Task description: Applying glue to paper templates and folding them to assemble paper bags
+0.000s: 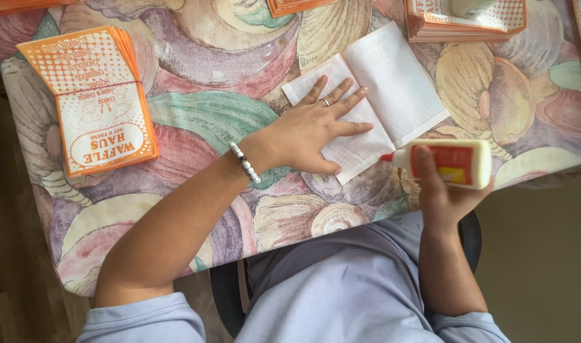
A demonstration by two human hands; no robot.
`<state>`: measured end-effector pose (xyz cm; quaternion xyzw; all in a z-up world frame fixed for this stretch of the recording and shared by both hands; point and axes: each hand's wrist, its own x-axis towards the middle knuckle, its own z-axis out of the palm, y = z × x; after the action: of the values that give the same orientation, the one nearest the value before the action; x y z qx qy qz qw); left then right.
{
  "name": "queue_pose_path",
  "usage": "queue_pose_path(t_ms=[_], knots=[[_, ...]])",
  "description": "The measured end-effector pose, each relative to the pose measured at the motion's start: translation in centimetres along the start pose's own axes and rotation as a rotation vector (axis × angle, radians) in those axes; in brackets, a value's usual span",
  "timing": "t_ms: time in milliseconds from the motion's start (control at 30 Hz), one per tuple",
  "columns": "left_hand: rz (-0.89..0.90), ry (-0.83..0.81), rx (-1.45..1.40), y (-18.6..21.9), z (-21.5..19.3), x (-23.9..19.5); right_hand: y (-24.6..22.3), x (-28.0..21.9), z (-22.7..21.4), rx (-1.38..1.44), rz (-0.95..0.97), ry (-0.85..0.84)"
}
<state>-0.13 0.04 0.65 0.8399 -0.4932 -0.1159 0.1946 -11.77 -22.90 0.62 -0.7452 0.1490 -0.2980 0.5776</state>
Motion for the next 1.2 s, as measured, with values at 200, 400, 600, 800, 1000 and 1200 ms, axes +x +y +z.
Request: queue_pose_path(t_ms=[200, 400, 600, 800, 1000, 1200], knots=[[0.032, 0.062, 0.004, -0.6, 0.9, 0.1, -0.2, -2.4, 0.9, -0.096, -0.063, -0.083], [-0.014, -0.043, 0.000, 0.2, -0.5, 0.0, 0.2, -0.7, 0.3, -0.009, -0.037, -0.054], [-0.004, -0.021, 0.002, 0.1, -0.2, 0.1, 1.1, 0.0, 0.1, 0.077, -0.045, -0.059], [-0.005, -0.022, 0.018, 0.0, 0.0, 0.0, 0.7, -0.4, 0.1, 0.057, 0.002, -0.010], [0.004, -0.010, 0.007, -0.1, 0.0, 0.1, 1.4, -0.3, -0.1, 0.068, -0.041, -0.064], [0.004, -0.012, -0.006, -0.1, 0.0, 0.0, 1.3, 1.2, -0.6, -0.008, -0.034, -0.006]])
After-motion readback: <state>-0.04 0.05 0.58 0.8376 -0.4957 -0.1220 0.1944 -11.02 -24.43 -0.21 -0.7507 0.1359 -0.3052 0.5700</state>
